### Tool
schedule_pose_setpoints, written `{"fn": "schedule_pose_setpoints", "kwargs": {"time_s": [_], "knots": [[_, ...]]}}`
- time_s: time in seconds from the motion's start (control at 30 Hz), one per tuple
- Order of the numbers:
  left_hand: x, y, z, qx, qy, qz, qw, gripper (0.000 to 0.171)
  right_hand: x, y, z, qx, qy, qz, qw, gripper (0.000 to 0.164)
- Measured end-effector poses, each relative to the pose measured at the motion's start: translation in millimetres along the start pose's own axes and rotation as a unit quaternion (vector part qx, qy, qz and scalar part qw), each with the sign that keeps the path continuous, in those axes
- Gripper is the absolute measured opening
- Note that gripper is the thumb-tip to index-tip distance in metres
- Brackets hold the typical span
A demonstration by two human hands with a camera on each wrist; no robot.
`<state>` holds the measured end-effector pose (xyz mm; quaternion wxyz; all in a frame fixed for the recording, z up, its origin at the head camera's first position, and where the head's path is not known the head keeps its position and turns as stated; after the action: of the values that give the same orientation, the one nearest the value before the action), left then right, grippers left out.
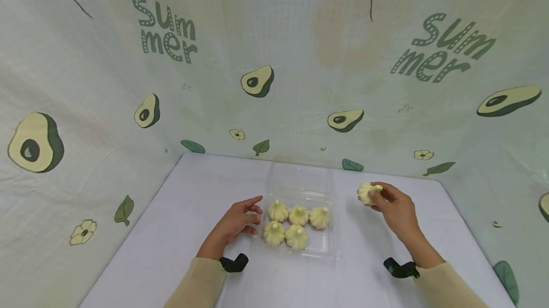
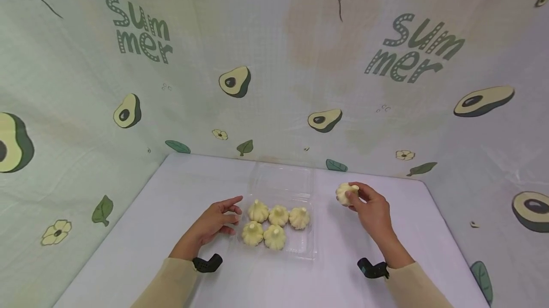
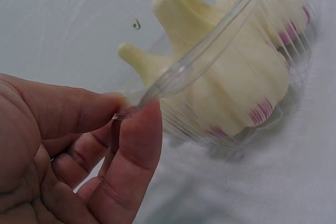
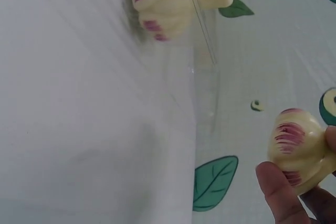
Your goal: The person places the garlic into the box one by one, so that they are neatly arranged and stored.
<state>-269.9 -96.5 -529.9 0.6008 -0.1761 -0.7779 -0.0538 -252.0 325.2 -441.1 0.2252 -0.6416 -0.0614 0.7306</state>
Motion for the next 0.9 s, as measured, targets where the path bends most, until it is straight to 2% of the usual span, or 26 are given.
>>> {"fn": "schedule_pose_setpoints", "kwargs": {"time_s": [0.3, 0.67, 0.9], "knots": [[1.6, 0.9, -0.6, 0.004, -0.003, 0.002, 1.0, 0.071, -17.6, 12.3, -12.0, -0.013, -0.012, -0.016, 1.0, 0.041], [1.6, 2.0, -1.7, 0.008, -0.006, 0.005, 0.9999, 0.071, -21.8, 29.3, -24.8, -0.051, 0.013, -0.009, 0.999, 0.041], [1.7, 2.0, -3.5, 0.012, -0.009, 0.008, 0.9999, 0.07, -24.3, 41.9, -34.3, -0.068, 0.006, -0.012, 0.998, 0.035]]}}
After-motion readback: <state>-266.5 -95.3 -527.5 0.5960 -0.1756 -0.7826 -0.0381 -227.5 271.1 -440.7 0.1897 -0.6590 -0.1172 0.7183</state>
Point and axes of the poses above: each hand's wrist, its own z-axis towards the middle knuckle, its own y-axis out of the palm, x = y × z, the point moved 7 cm from there along z, towards the middle knuckle, and after that the axes turned 8 degrees about z, right-handed, at the moved point
